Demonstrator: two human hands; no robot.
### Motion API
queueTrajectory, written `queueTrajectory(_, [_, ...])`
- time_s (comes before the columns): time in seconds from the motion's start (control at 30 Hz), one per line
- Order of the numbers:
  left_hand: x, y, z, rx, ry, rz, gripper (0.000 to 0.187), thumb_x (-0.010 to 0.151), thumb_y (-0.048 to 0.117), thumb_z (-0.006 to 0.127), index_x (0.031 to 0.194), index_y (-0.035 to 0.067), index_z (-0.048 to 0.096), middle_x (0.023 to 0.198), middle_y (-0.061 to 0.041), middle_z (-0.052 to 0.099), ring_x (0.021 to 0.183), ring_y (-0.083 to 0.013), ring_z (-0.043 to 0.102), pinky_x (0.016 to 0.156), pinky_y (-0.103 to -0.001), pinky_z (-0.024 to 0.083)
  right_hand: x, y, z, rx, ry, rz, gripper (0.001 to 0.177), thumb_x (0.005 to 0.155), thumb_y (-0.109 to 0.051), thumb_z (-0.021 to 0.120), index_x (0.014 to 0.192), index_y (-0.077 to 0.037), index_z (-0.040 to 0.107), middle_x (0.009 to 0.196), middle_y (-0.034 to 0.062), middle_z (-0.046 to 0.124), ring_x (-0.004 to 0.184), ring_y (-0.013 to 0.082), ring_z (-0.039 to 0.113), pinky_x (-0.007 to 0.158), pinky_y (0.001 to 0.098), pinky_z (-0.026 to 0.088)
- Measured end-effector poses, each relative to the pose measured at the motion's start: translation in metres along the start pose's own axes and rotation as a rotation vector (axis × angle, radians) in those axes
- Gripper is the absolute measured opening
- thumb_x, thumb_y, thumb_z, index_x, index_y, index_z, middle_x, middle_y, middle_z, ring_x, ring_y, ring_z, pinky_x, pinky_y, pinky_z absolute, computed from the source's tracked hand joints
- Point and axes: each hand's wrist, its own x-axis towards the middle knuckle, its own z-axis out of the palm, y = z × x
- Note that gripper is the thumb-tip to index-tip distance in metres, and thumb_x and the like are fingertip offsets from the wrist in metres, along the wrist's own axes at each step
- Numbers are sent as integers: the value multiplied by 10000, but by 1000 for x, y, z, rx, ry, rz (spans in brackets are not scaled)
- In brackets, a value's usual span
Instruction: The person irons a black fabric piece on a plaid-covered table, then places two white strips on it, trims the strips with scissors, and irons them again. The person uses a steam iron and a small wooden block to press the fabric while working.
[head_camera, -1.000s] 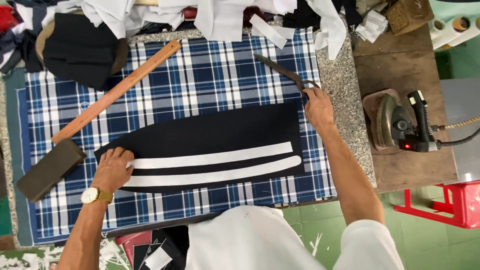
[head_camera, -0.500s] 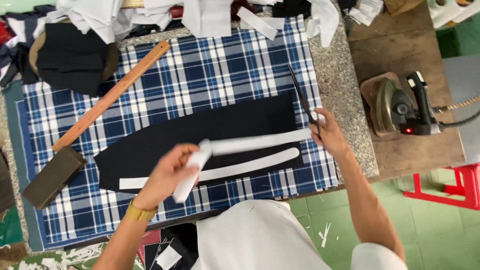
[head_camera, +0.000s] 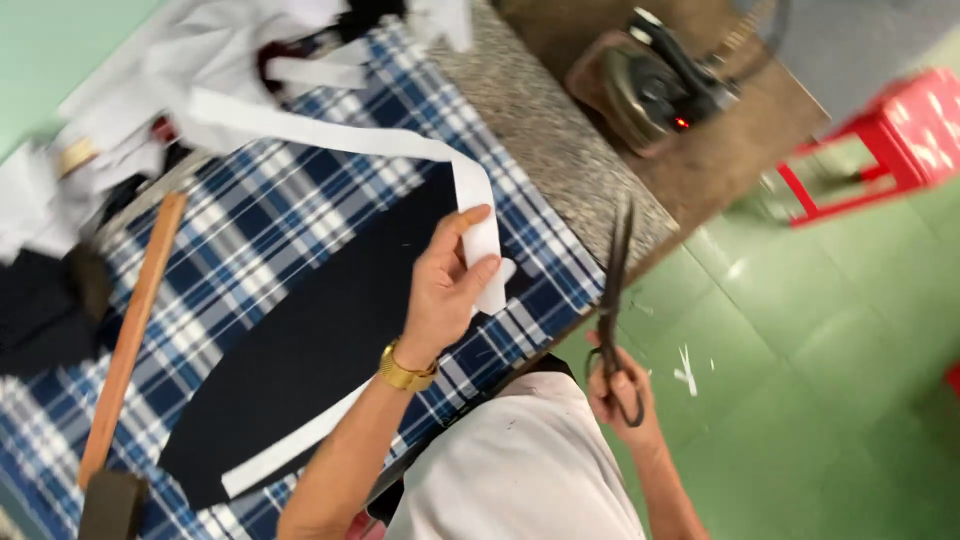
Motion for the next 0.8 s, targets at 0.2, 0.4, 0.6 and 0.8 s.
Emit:
queueTrajectory(0.2, [2, -28, 44, 149, -234, -60, 505, 1017, 48, 599, 1503, 60, 466, 1489, -118, 459, 1310, -222, 531, 1082, -348, 488, -31, -27, 38, -41, -52, 25, 828, 967, -573, 623, 1498, 30, 424, 660, -2, 453, 444, 98, 449, 337, 229, 402])
queueTrajectory(0.4, [5, -26, 61, 217, -214, -56, 479, 1022, 100, 593, 1484, 36, 486, 1524, -135, 459, 1306, -191, 553, 1046, -289, 517, -16, -49, 45, -152, -156, 27, 836, 962, -646, 581, 1522, -43, 434, 665, 2, 539, 500, 109, 514, 469, 243, 480])
queueTrajectory(0.6, [7, -25, 57, 230, -176, -79, 481, 1012, 72, 620, 1482, 67, 515, 1428, -81, 511, 1097, -113, 561, 913, -229, 505, -3, -52, 42, -260, -245, 92, 903, 923, -689, 589, 1550, -68, 397, 697, 1, 520, 536, 101, 508, 537, 240, 449])
queueTrajectory(0.8, [6, -32, 50, 167, -90, -63, 503, 990, -31, 613, 1474, 58, 512, 1482, -107, 489, 1233, -171, 572, 1024, -260, 525, 6, -55, 55, -290, -314, 111, 860, 938, -639, 607, 1552, -74, 400, 660, -14, 481, 537, 96, 431, 543, 248, 432])
